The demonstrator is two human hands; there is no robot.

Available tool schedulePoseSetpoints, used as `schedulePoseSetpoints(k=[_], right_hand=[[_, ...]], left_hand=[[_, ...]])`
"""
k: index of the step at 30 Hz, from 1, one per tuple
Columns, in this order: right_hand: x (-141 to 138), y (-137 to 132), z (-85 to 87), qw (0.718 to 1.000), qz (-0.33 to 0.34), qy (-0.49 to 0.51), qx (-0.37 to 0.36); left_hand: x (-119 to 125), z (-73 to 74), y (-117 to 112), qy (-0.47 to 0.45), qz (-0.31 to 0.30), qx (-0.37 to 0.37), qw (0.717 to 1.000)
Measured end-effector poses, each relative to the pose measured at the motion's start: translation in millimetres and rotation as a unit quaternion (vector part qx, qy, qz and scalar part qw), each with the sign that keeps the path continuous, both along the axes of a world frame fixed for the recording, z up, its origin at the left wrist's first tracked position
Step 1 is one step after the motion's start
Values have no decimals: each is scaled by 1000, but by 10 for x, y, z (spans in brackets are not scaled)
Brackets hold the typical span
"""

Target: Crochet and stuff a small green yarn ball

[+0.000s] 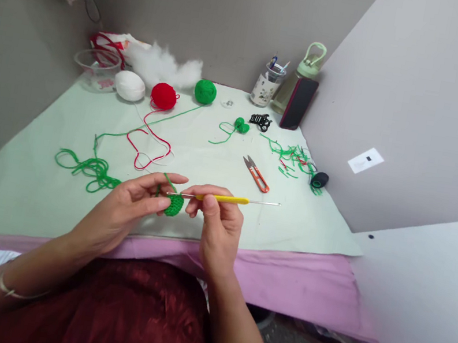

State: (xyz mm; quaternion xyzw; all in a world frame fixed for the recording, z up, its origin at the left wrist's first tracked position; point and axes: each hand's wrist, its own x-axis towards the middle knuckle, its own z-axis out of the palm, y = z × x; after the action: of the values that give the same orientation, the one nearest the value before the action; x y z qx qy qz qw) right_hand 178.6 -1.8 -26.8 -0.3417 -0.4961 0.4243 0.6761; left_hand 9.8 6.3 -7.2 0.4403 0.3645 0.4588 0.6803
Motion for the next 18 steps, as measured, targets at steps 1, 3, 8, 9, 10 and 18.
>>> schedulePoseSetpoints(k=[1, 3, 8, 9, 10, 18], right_hand=[[-1, 7, 8, 1000, 3, 3, -3], [-2, 16, 20, 1000, 10, 10, -7], [13, 7, 27, 1000, 29, 1, -7], [17, -1, 29, 999, 32, -8, -11], [18, -9, 32, 999, 34, -15, -14], [13, -100, 110, 993, -18, -114, 34]], left_hand=[[0, 11, 1, -2, 1, -2, 1000], [3, 28, -1, -6, 5, -10, 1000], [0, 11, -5, 5, 17, 1, 1000], [-4, 1, -4, 9, 18, 8, 1000], [-10, -7, -2, 15, 20, 15, 1000], [-32, 13, -7, 85, 43, 72, 993]])
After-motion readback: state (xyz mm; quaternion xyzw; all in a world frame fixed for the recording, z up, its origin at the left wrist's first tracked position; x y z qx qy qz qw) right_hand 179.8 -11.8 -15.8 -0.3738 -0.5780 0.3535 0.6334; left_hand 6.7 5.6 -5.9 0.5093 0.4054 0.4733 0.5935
